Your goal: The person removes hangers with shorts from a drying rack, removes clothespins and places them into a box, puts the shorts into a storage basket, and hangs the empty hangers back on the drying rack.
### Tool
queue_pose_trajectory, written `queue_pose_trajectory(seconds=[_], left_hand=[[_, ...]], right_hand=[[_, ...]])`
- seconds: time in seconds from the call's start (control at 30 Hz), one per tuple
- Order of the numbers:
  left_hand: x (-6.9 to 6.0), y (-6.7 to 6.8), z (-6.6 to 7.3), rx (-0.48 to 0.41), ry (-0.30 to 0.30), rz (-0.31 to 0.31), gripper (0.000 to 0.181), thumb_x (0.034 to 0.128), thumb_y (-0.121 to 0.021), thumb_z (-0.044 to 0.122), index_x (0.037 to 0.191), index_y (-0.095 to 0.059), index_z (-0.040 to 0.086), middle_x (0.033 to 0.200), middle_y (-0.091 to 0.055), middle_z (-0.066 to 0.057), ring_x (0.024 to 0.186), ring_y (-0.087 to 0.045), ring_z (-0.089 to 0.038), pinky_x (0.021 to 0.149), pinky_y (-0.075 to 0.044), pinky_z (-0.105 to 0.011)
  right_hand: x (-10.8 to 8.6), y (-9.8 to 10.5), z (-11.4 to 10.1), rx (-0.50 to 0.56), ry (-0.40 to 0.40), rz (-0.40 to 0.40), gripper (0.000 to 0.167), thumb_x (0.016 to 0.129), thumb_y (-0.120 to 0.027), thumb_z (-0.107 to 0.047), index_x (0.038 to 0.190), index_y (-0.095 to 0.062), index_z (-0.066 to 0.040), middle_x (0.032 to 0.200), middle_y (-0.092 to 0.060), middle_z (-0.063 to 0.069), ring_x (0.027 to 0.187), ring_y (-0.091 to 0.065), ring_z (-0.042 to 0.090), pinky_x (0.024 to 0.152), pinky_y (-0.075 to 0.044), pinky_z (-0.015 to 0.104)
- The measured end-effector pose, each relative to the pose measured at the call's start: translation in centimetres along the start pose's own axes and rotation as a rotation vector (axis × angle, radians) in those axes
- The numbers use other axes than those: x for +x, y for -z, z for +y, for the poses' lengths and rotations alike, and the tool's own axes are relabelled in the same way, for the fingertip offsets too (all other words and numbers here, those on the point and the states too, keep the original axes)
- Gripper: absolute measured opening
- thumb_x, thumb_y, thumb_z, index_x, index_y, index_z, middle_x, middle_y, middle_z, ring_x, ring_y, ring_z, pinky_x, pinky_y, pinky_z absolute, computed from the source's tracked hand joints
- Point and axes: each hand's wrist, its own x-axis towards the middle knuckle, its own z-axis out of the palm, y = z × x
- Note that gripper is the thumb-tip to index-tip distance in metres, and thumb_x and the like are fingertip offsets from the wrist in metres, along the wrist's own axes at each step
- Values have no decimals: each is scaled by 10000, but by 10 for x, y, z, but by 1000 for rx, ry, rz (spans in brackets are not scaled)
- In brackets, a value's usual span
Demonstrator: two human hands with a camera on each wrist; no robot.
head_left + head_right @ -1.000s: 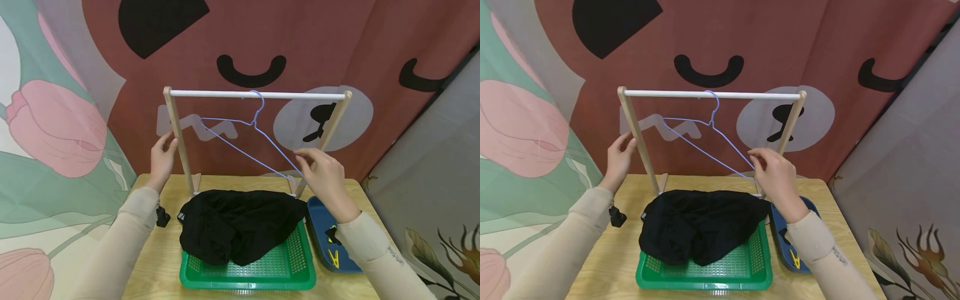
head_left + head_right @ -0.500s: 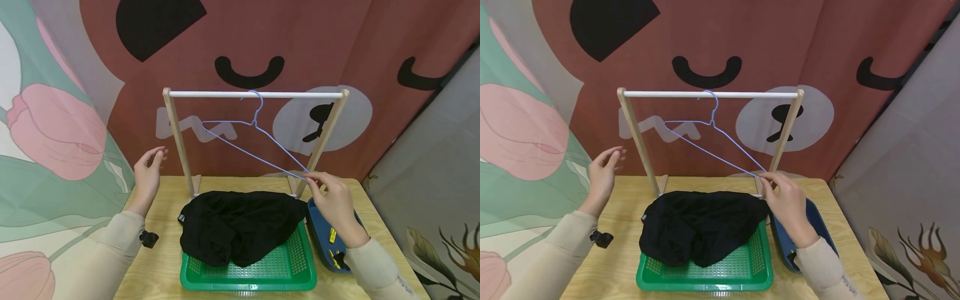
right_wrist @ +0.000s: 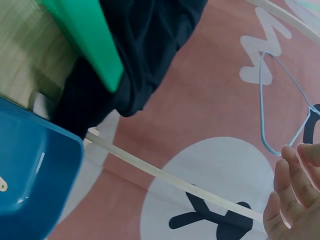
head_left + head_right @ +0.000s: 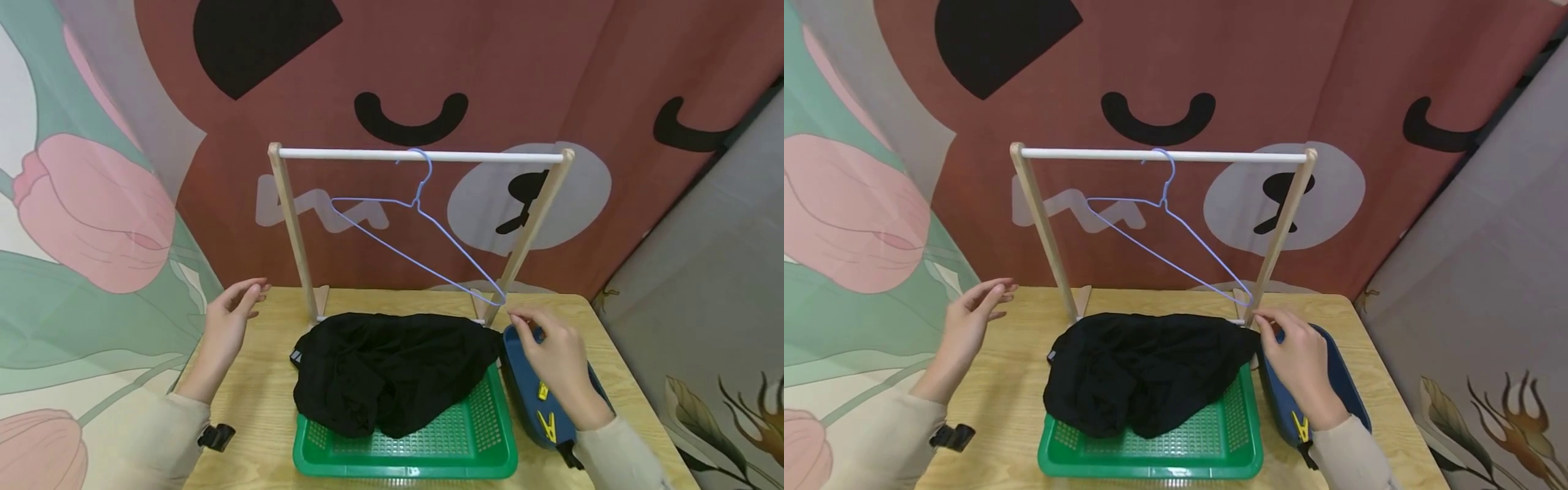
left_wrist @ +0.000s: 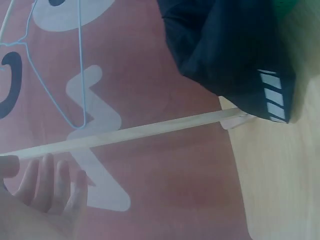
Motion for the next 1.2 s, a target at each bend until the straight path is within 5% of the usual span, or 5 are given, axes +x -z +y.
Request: queue_pose_trajectory(seconds=[0.33, 0.7, 0.97, 1.2], left_hand=[[-25, -6, -17, 63, 62, -87, 469, 1053, -473, 389, 1332, -594, 31, 1265, -641, -154, 1012, -595, -27, 808, -490, -193], [-54, -15, -45, 113, 170, -157, 420, 1058, -487, 338, 1322, -606, 35, 1240, -660, -143, 1094, -615, -243, 827, -512, -318], [-74, -18, -71, 144, 281, -171, 355, 1039, -548, 258, 1287, -633, 18, 1202, -672, -152, 1055, -635, -259, 791, -532, -313], [-93, -23, -82, 127, 420, -303, 408, 1019, -575, 244, 1298, -580, -54, 1154, -655, -189, 1014, -637, -300, 783, -549, -458]], right_hand=[[-23, -4, 4, -24, -71, -56, 190, 832, -781, -29, 1005, -756, -105, 835, -700, 21, 544, -449, 47, 434, -333, 252], [-43, -11, 9, -28, -114, -104, 178, 847, -779, -57, 1003, -754, -138, 817, -689, -13, 536, -403, 12, 430, -323, 241], [-57, -15, 11, -35, -152, -153, 177, 852, -780, -77, 1015, -755, -142, 825, -690, -19, 509, -387, -15, 421, -323, 237], [-63, -17, 11, -29, -159, -157, 192, 840, -788, -61, 1007, -755, -147, 825, -694, -17, 512, -408, -18, 417, -325, 234]])
